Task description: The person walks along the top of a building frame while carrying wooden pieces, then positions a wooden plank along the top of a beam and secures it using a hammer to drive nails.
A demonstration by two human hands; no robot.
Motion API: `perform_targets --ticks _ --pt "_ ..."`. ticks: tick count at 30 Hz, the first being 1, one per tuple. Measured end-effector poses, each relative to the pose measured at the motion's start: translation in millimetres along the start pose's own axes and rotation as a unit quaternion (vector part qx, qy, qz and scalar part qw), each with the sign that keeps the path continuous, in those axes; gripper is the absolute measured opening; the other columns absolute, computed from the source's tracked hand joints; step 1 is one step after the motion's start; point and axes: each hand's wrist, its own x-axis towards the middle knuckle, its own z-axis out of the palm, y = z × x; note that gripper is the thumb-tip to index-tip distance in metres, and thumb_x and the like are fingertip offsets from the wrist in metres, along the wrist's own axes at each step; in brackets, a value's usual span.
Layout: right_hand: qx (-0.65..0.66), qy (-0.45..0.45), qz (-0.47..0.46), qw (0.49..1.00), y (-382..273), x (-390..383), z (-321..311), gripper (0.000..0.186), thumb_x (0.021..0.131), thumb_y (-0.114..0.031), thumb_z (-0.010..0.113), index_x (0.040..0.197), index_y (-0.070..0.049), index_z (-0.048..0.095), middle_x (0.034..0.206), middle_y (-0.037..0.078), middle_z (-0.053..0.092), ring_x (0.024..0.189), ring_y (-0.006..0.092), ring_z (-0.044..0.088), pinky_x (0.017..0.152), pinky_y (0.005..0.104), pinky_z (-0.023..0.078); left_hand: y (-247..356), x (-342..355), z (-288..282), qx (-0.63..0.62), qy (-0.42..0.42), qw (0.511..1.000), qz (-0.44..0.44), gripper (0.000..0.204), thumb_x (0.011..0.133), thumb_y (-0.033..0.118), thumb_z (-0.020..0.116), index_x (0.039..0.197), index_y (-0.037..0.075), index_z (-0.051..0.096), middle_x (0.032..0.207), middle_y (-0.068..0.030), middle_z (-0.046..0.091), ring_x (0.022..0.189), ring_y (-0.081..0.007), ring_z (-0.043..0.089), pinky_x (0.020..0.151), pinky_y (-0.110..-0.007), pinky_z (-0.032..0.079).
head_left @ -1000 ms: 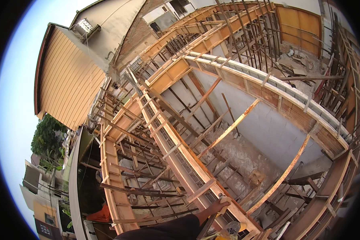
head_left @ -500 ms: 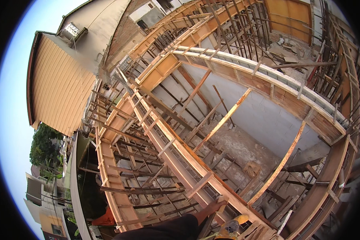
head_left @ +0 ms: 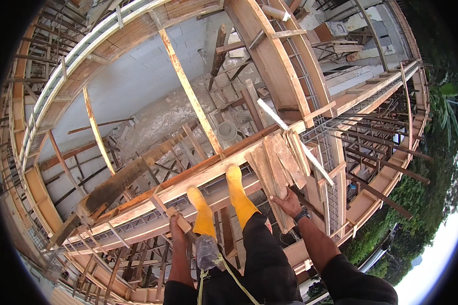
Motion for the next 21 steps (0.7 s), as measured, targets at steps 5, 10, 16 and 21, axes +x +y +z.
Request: perform_targets --ticks 5,10,16,21 --pt "0.047 0.026 0.047 0.997 19.1 36.6 25.8 0.091 0.074 -0.05 0.086 0.133 0.011 0.054 0.117 0.028 0.069 0.11 0.0327 0.069 0.097 0.0397 0.053 -16.4 40.7 -14.0 0.061 -0.005 0.998 -0.014 0.028 0.093 0.035 0.063 0.106 0.01 0.059 0.088 -0.0028 0.056 0.071 -0.0183 0.058 0.063 -0.033 0.051" --pt "0.063 0.149 0.054 0.985 92.5 103.2 25.0 0.085 0.075 -0.043 0.086 0.134 0.006 0.05 0.114 0.026 0.071 0.106 0.0323 0.07 0.093 0.0398 0.055 -30.3 111.0 -7.7 0.153 -0.044 0.987 -0.016 0.028 0.093 0.032 0.065 0.105 0.008 0.057 0.089 -0.0051 0.058 0.068 -0.0218 0.062 0.058 -0.036 0.056" --pt "-0.032 0.242 0.043 0.969 191.5 188.5 14.8 0.08 0.079 -0.042 0.081 0.137 -0.001 0.045 0.107 0.029 0.07 0.1 0.0421 0.069 0.085 0.0477 0.056 -47.6 176.3 35.4 0.191 -0.035 0.981 -0.024 0.033 0.088 0.039 0.071 0.1 0.011 0.058 0.08 -0.0024 0.057 0.059 -0.0189 0.061 0.05 -0.034 0.054" --pt "-0.212 0.317 -0.044 0.923 183.8 192.4 46.6 0.067 0.078 -0.018 0.079 0.137 -0.007 0.049 0.123 0.017 0.065 0.112 0.0394 0.06 0.095 0.0465 0.05 -46.9 211.7 15.2 0.244 -0.067 0.966 -0.045 0.036 0.085 0.034 0.075 0.107 0.01 0.059 0.09 -0.0037 0.06 0.066 -0.018 0.063 0.057 -0.035 0.055"
